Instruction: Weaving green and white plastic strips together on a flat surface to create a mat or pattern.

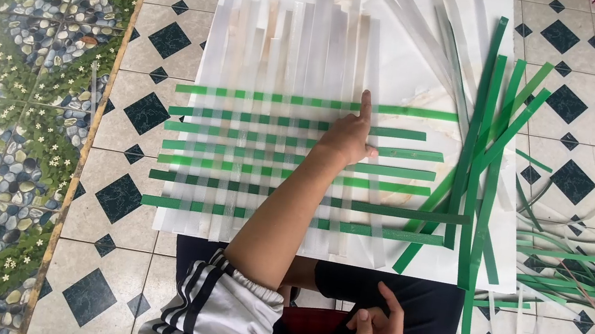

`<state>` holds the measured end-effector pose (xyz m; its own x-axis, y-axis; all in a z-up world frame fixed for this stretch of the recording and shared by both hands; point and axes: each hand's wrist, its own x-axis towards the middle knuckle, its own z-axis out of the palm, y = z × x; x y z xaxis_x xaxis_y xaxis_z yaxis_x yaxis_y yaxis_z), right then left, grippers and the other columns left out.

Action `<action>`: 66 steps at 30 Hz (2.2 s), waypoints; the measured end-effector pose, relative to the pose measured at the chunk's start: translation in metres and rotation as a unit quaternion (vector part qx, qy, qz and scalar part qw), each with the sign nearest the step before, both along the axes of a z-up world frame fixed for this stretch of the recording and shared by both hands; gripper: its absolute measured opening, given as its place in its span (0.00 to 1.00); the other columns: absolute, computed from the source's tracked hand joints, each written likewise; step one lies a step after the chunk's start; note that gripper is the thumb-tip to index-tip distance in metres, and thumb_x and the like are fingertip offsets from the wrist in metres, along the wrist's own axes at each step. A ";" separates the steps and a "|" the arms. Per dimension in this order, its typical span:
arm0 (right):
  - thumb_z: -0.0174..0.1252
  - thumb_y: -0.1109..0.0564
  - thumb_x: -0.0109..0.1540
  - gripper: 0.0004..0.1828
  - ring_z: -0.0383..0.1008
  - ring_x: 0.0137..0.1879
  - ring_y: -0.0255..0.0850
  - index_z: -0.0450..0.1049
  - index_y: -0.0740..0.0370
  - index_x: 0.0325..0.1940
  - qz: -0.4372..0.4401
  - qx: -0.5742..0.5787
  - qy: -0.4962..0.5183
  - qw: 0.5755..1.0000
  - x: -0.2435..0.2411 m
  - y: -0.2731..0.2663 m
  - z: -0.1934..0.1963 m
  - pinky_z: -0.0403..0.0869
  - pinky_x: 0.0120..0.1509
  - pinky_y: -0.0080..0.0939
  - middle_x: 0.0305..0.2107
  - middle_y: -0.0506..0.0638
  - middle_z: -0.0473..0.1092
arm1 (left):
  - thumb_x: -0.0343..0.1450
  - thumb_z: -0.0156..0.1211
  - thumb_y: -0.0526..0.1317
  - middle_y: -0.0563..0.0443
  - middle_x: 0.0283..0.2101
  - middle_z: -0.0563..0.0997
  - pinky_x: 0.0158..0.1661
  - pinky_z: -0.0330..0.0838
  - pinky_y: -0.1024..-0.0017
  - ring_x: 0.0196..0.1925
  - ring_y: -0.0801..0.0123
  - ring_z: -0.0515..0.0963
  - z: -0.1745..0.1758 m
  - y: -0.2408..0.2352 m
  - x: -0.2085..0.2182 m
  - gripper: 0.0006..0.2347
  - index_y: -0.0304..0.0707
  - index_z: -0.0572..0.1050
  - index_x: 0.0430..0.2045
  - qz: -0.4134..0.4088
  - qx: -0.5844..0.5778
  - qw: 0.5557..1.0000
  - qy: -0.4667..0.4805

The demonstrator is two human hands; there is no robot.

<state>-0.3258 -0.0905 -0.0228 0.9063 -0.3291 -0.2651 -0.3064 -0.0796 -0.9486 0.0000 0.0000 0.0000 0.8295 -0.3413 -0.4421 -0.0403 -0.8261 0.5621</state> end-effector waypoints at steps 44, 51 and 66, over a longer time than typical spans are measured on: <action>0.49 0.49 0.62 0.37 0.74 0.24 0.31 0.46 0.51 0.75 0.163 -0.182 -0.018 0.969 0.044 0.008 0.002 0.74 0.33 0.31 0.22 0.43 0.75 | 0.71 0.55 0.40 0.47 0.38 0.70 0.38 0.72 0.69 0.38 0.63 0.73 0.021 0.010 -0.009 0.42 0.43 0.24 0.69 -0.019 -0.012 0.999 0.047; 0.50 0.51 0.63 0.32 0.69 0.19 0.28 0.55 0.53 0.71 0.173 -0.270 -0.055 0.945 0.046 0.007 -0.004 0.71 0.29 0.30 0.10 0.40 0.66 | 0.71 0.55 0.39 0.46 0.36 0.71 0.36 0.73 0.70 0.36 0.63 0.75 0.019 0.010 -0.009 0.42 0.41 0.26 0.70 -0.023 -0.010 0.999 0.029; 0.51 0.47 0.62 0.37 0.60 0.12 0.32 0.50 0.47 0.74 0.176 -0.381 0.025 0.907 0.047 0.005 -0.003 0.65 0.20 0.40 0.10 0.38 0.66 | 0.71 0.58 0.39 0.44 0.35 0.74 0.37 0.75 0.70 0.35 0.62 0.77 0.010 0.008 -0.008 0.42 0.38 0.28 0.70 -0.012 -0.028 1.000 0.002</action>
